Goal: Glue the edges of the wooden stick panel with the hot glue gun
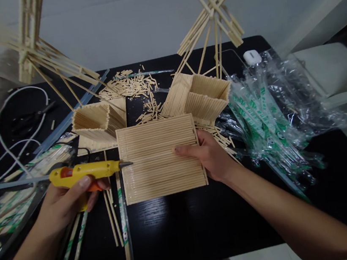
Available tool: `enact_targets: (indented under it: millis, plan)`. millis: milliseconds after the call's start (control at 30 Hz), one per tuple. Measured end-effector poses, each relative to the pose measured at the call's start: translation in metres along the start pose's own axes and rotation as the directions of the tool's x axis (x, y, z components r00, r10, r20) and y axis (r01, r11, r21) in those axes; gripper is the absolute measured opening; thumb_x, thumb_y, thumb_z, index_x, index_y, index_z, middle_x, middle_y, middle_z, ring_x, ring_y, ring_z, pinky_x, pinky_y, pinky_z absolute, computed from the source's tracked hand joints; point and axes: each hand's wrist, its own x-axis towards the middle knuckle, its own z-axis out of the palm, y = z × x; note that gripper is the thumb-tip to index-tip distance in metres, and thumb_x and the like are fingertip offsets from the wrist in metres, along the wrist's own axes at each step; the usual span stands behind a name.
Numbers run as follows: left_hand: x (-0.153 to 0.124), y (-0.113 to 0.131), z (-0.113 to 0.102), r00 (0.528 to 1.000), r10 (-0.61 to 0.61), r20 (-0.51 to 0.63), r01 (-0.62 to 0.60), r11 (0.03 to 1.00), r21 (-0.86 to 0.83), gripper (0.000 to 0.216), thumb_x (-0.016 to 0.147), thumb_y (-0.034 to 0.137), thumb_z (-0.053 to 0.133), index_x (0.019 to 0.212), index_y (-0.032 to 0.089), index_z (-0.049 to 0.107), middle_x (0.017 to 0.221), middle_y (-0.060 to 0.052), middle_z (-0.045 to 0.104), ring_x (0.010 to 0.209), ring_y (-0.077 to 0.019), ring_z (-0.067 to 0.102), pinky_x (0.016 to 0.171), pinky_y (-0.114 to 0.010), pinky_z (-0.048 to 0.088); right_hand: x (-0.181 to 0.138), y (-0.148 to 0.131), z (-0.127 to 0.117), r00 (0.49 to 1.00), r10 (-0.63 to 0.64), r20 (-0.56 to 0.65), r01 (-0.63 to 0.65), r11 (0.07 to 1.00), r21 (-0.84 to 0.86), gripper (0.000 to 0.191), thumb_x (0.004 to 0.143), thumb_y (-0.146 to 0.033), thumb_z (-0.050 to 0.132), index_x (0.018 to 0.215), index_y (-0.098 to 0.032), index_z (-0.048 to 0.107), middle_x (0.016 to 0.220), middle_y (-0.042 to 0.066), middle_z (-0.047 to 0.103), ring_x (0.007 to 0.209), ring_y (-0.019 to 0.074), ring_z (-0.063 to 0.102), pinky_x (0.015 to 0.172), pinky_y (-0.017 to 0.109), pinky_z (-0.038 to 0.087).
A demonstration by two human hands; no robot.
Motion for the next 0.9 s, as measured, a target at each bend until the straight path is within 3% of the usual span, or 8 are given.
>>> enact_targets:
  millis: [167, 400, 667, 900]
  plan:
    - [-0.0001, -0.0016, 0.0004, 0.999, 0.023, -0.029, -0.024, 0.999, -0.021, 0.050, 0.100, 0.062, 0.084, 0.083, 0.015, 0.087, 0.075, -0.009, 0.085, 0.039, -0.0116, 0.060, 0.034, -0.021, 0.051, 0.0006, 0.0006, 0.0002, 1.000, 0.008, 0.025, -0.008, 1.000, 0.021, 0.029, 0.067, -0.034, 0.110, 0.088, -0.028, 0.091, 0.097, 0.003, 0.092, 0.093, 0.0312, 0.088, 0.090, 0.044, 0.070]
    - [0.0008, -0.0011, 0.0007, 0.996, 0.036, -0.083, -0.042, 0.996, -0.077, 0.046, 0.099, 0.061, 0.088, 0.084, 0.017, 0.088, 0.075, -0.008, 0.083, 0.039, -0.0125, 0.061, 0.034, -0.023, 0.049, -0.0008, 0.0006, -0.0001, 0.999, 0.036, 0.037, -0.034, 0.998, -0.046, 0.034, 0.065, -0.042, 0.112, 0.089, -0.028, 0.092, 0.097, 0.004, 0.092, 0.095, 0.0314, 0.088, 0.090, 0.044, 0.069]
    - [0.0025, 0.0022, 0.0018, 0.985, 0.080, -0.156, -0.096, 0.990, -0.098, 0.047, 0.096, 0.060, 0.091, 0.083, 0.015, 0.088, 0.074, -0.009, 0.084, 0.037, -0.0127, 0.061, 0.033, -0.023, 0.049, -0.0017, 0.0001, 0.0002, 0.993, 0.057, 0.104, -0.052, 0.997, -0.051, 0.032, 0.067, -0.038, 0.111, 0.091, -0.028, 0.093, 0.094, 0.002, 0.091, 0.088, 0.0274, 0.087, 0.085, 0.038, 0.067]
    - [0.0009, -0.0017, 0.0006, 0.980, 0.066, -0.186, -0.076, 0.996, -0.047, 0.032, 0.100, 0.062, 0.081, 0.087, 0.034, 0.090, 0.078, -0.007, 0.084, 0.039, -0.0163, 0.058, 0.033, -0.030, 0.043, -0.0033, -0.0001, -0.0007, 0.990, 0.071, 0.125, -0.062, 0.995, -0.074, 0.034, 0.068, -0.038, 0.111, 0.094, -0.027, 0.092, 0.100, 0.005, 0.092, 0.092, 0.0294, 0.087, 0.091, 0.043, 0.067]
